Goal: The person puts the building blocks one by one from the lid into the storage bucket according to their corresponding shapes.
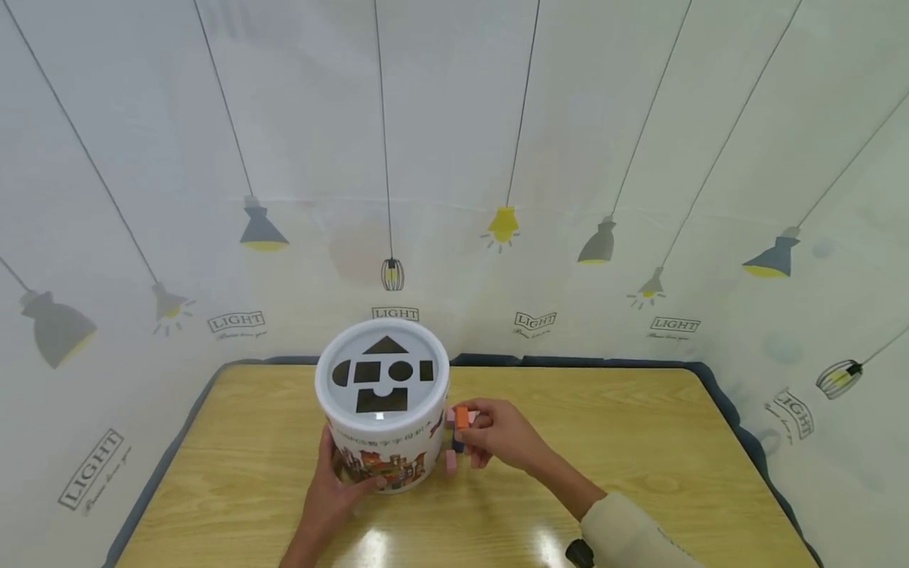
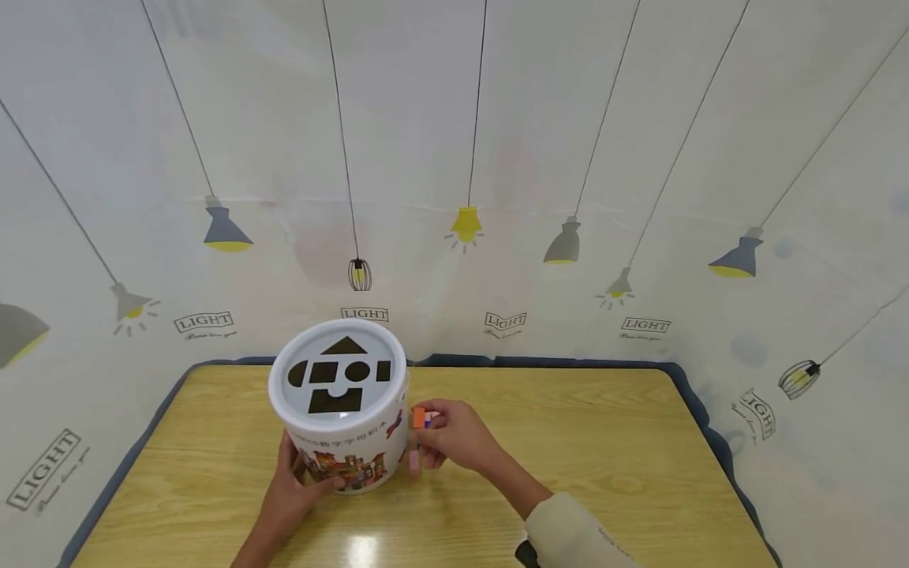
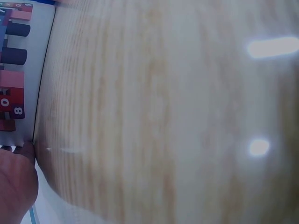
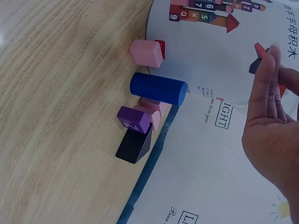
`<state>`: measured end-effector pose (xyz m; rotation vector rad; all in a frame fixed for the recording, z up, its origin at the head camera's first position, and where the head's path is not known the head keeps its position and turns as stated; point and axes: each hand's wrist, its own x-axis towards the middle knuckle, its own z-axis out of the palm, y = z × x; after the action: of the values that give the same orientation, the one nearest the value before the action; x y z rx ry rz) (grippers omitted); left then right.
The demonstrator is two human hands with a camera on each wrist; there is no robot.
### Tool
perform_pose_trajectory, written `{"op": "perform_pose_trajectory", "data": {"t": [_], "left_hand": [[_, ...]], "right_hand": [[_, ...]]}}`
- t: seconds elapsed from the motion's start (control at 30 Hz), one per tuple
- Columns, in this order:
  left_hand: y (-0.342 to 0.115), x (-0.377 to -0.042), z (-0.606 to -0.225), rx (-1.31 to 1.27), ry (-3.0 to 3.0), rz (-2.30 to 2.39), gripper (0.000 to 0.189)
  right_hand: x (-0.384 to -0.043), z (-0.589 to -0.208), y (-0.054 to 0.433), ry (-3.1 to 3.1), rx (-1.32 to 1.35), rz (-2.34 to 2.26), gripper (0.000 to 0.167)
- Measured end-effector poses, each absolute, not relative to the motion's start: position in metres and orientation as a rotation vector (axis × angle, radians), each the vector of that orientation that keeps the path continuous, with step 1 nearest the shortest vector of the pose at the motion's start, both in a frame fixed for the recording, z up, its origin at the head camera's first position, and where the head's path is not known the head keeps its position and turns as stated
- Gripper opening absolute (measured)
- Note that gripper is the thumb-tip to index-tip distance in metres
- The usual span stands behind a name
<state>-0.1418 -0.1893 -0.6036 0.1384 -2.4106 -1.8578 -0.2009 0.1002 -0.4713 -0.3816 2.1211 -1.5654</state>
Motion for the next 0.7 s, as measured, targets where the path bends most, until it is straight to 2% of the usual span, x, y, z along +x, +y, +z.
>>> {"op": "perform_pose_trajectory", "data": {"t": [0.7], "left_hand": [[-0.189,-0.142,-0.606,0.088,-2.378,-1.855,0.125]], "right_hand": [[-0.193,-0.458,0.094,2.128,-0.477,-1.581,0.043]]}}
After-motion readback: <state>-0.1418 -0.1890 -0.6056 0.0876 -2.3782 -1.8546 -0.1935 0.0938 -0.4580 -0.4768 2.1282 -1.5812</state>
